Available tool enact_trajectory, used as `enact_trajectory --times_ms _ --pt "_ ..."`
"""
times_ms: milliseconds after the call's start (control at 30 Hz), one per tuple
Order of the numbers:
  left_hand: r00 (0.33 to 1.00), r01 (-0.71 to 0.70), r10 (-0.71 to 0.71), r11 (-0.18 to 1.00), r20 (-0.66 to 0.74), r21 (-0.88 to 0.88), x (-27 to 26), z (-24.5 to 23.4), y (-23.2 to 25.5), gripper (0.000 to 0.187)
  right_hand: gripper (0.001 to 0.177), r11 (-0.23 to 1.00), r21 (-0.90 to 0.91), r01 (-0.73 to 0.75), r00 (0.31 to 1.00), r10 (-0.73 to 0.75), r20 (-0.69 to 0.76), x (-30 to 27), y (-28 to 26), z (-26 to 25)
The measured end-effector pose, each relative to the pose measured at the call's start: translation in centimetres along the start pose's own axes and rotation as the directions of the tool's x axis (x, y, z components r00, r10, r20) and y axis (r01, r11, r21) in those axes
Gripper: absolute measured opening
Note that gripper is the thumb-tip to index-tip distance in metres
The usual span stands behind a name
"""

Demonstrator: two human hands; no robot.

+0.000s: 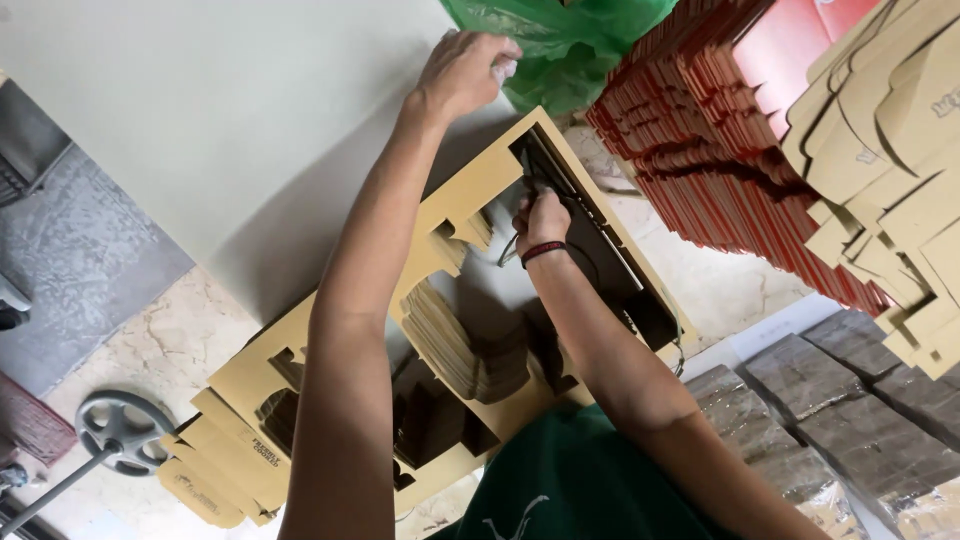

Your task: Preparing a roll of labels and organizing cardboard packaging inserts in a factory setting.

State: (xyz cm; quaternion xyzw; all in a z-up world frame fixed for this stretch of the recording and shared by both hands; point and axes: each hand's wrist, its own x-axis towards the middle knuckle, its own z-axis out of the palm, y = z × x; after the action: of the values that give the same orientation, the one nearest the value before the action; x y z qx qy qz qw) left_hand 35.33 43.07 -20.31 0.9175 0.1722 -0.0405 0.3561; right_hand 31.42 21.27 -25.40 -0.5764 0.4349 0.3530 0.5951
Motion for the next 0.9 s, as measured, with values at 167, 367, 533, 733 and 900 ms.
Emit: enact_trajectory --times_ms 167,367,533,733,900 --pt "0.960 0.073 -0.094 0.993 0.265 0.090 2.4 2.4 -0.7 0.023 0.030 0.999 0.050 -0.015 0.999 0.012 0.047 2.2 0.1 -0.5" --pt "0.863 0.113 -0.168 0.983 0.477 0.141 4.1 3.6 -0.5 0.061 0.033 0.993 0.100 -0.061 0.994 0.051 0.095 3.4 0.6 -0.6" --pt "0.797 0.165 -0.200 0.980 0.570 0.113 4.3 3.1 0.5 0.058 0.044 0.995 0.047 -0.088 0.992 0.084 0.089 1.9 -0.2 -0.3" --pt "0.755 0.212 -0.258 0.966 0.603 0.149 4.2 3.4 0.9 0.059 0.031 0.991 0.109 -0.082 0.989 0.067 0.133 3.0 0.2 -0.2" --pt "0.720 0.242 -0.287 0.957 0.632 0.159 4.3 3.5 1.0 0.073 0.019 0.971 0.209 -0.120 0.992 0.110 0.062 7.7 2.5 0.2"
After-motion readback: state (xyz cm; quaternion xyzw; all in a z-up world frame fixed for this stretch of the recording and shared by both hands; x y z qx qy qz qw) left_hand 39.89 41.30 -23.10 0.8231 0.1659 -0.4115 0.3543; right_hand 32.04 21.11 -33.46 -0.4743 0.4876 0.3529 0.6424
